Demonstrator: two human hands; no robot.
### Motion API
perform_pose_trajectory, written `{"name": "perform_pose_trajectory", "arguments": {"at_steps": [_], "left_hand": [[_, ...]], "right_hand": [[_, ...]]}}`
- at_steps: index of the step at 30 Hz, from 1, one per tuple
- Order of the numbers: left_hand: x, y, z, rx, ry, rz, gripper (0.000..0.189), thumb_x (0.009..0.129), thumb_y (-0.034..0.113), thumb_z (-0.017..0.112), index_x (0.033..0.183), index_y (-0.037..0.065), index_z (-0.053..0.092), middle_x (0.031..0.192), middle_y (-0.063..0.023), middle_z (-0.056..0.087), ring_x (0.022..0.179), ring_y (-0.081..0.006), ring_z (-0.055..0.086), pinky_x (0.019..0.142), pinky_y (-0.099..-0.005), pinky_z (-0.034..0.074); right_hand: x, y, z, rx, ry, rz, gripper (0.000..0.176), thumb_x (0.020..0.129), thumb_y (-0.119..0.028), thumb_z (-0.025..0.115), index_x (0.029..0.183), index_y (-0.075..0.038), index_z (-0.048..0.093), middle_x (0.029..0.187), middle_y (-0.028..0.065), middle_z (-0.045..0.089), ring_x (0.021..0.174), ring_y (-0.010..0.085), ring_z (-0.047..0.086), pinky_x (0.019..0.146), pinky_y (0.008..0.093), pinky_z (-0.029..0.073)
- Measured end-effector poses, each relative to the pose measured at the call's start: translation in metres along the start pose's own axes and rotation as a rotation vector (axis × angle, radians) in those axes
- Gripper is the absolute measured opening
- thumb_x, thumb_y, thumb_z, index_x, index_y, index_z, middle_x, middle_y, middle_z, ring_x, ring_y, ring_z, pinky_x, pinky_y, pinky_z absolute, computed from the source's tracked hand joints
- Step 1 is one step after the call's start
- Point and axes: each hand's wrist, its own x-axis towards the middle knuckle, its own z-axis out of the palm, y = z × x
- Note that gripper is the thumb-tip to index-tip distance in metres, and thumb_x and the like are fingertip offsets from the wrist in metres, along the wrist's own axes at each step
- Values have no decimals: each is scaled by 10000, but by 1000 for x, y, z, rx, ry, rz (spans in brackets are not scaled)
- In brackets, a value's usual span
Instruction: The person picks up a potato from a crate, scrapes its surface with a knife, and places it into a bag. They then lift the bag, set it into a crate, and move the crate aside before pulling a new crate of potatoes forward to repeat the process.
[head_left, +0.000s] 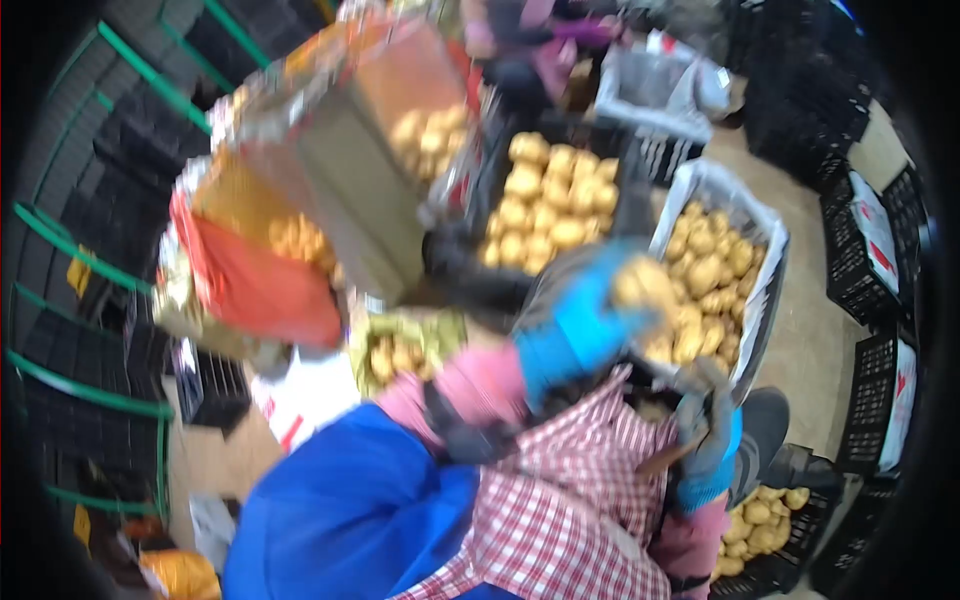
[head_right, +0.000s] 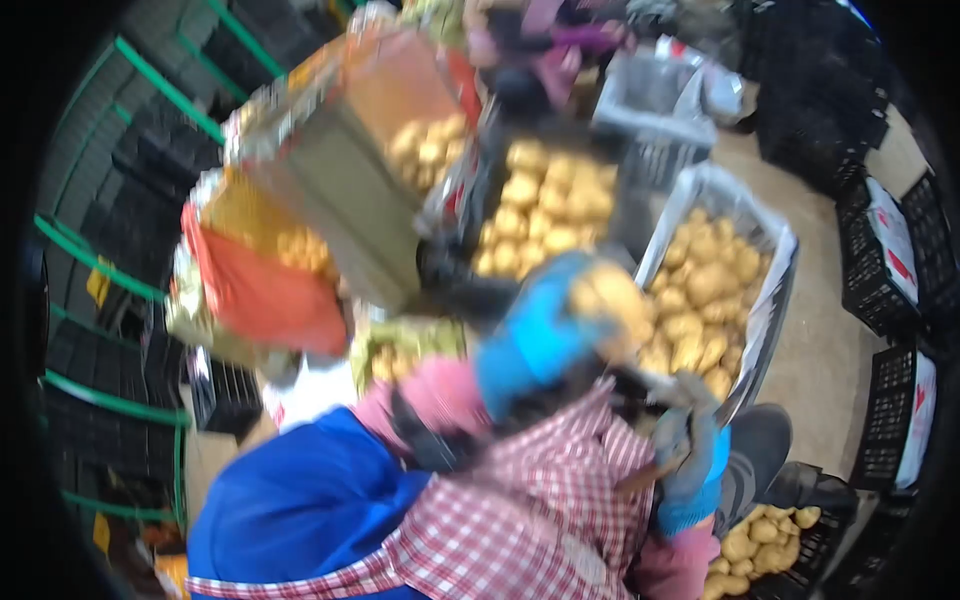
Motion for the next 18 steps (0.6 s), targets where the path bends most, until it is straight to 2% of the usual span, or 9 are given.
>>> {"name": "perform_pose_trajectory", "arguments": {"at_steps": [1, 4, 6, 7, 9, 11, 12, 14, 18], "left_hand": [[-14, -8, -16, -409, 253, -329, 521, 849, 222, 724, 1279, -8, 538, 1148, -145, 624, 1017, -244, 620, 892, -363, 521], [-72, -108, -129, -381, 445, -362, 345, 989, 250, 551, 1218, -7, 558, 1101, -124, 619, 948, -208, 631, 852, -340, 528], [-140, -156, -170, -689, 719, -708, 334, 1002, 283, 520, 1195, 14, 563, 1079, -98, 597, 903, -216, 633, 828, -343, 532], [-182, -165, -188, -44, 459, -512, 341, 1003, 289, 524, 1230, 36, 542, 1106, -89, 588, 923, -214, 635, 812, -344, 537], [-249, -159, -183, -717, 560, -909, 273, 1014, 274, 496, 1170, 60, 561, 1070, -87, 578, 932, -216, 640, 761, -352, 551], [-265, -197, -187, -773, 298, -671, 341, 1016, 252, 481, 1270, 33, 545, 1211, -104, 569, 1115, -223, 590, 961, -363, 490], [-243, -186, -170, -288, 452, -720, 395, 1001, 250, 520, 1319, 16, 533, 1301, -127, 559, 1161, -223, 578, 1015, -372, 456], [-133, -90, -189, -654, 503, -486, 525, 961, 269, 588, 1403, 20, 453, 1335, -137, 541, 1250, -219, 518, 1073, -375, 401], [48, -27, -285, -197, 631, 97, 499, 974, 263, 561, 1382, 13, 423, 1234, -148, 570, 1127, -226, 567, 967, -336, 461]], "right_hand": [[6, 0, -6, -6, -83, -7, 491, 1047, -352, 425, 1336, 36, 503, 951, 103, 674, 566, 48, 459, 475, 163, 350], [13, 6, -23, 33, 9, 20, 478, 1056, -303, 400, 1416, 6, 453, 1126, 99, 653, 583, 45, 460, 478, 154, 347], [19, 18, -33, -87, 147, 48, 483, 1060, -296, 384, 1447, -10, 426, 1249, 108, 609, 719, 53, 553, 521, 129, 387], [17, 14, -45, -158, 65, 58, 466, 1062, -262, 370, 1444, -2, 428, 1317, 119, 565, 932, 101, 541, 697, 178, 417], [17, 12, -62, -389, -45, -8, 437, 1064, -188, 328, 1435, 19, 430, 1455, 139, 470, 1336, 214, 455, 1073, 322, 417], [39, 28, -105, 43, -52, 186, 430, 1058, -210, 377, 1429, -11, 462, 1422, 120, 504, 1257, 196, 515, 1025, 305, 450], [41, 33, -82, -115, 102, 67, 431, 1045, -255, 428, 1398, -16, 497, 1354, 105, 562, 1196, 175, 552, 963, 250, 474], [65, 13, -59, 20, 19, 250, 423, 1046, -272, 442, 1390, -33, 503, 1132, 60, 634, 824, 62, 585, 689, 161, 497], [95, -18, -3, -126, 95, 181, 396, 1037, -280, 470, 1343, -40, 546, 1082, 43, 637, 779, 53, 564, 647, 179, 463]]}}
